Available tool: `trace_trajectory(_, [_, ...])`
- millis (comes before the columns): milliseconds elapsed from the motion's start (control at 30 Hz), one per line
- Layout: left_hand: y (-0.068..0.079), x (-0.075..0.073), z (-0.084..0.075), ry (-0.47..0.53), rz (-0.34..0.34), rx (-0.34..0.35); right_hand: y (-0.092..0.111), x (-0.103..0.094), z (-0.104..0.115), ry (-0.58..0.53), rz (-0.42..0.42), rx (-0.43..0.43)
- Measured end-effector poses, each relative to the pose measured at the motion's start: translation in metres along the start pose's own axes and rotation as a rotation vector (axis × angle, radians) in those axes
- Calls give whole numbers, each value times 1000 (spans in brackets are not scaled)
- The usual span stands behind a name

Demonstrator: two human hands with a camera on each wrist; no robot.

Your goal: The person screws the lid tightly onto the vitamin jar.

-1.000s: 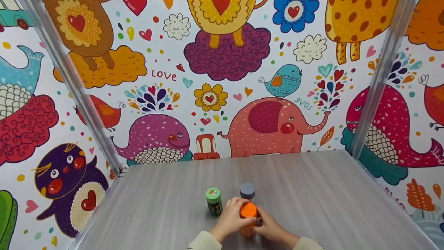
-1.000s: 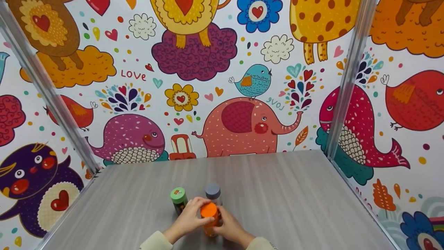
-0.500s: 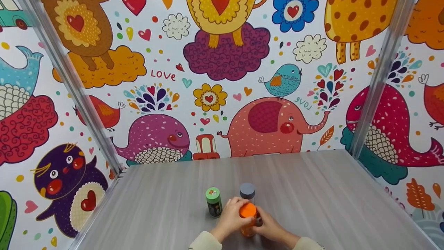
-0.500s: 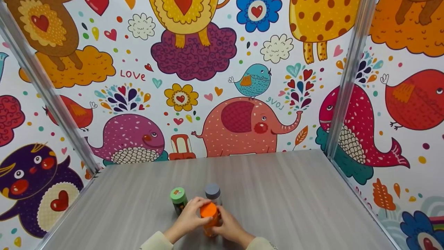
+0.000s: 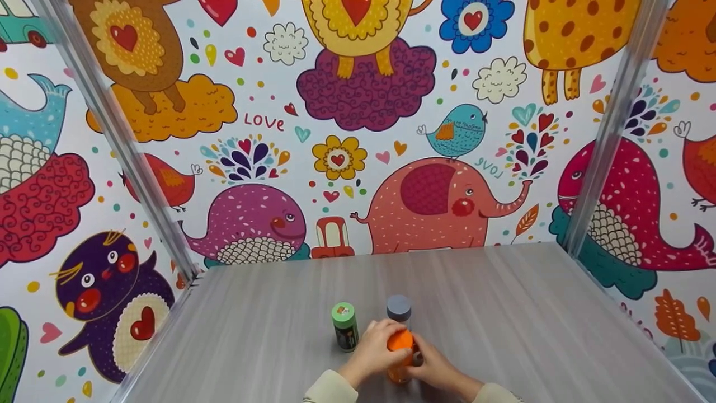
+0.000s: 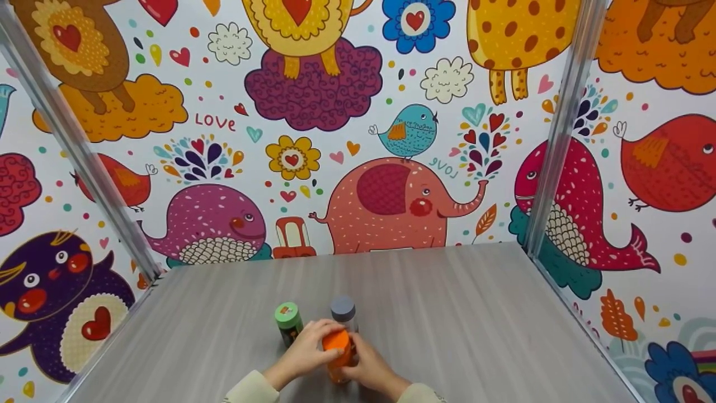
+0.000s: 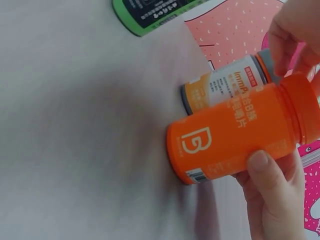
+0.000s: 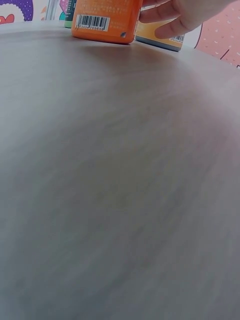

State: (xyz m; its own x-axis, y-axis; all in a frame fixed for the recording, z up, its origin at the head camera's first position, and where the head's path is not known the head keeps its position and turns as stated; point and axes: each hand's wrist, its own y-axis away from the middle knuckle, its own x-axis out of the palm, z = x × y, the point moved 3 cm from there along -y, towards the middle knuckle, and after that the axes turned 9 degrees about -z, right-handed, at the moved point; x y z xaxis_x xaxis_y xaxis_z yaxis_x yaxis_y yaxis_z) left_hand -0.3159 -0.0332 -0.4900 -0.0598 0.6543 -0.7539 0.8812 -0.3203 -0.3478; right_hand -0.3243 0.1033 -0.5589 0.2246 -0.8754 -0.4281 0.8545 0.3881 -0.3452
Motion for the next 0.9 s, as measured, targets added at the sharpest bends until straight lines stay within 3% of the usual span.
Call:
trace_trajectory(300, [1,1,0,-16,-70,-33,-1,3,-1,-27,16,27])
trace_trajectory(900, [4,-4,9,52,-42,-37,0,1,1,-9,15,112])
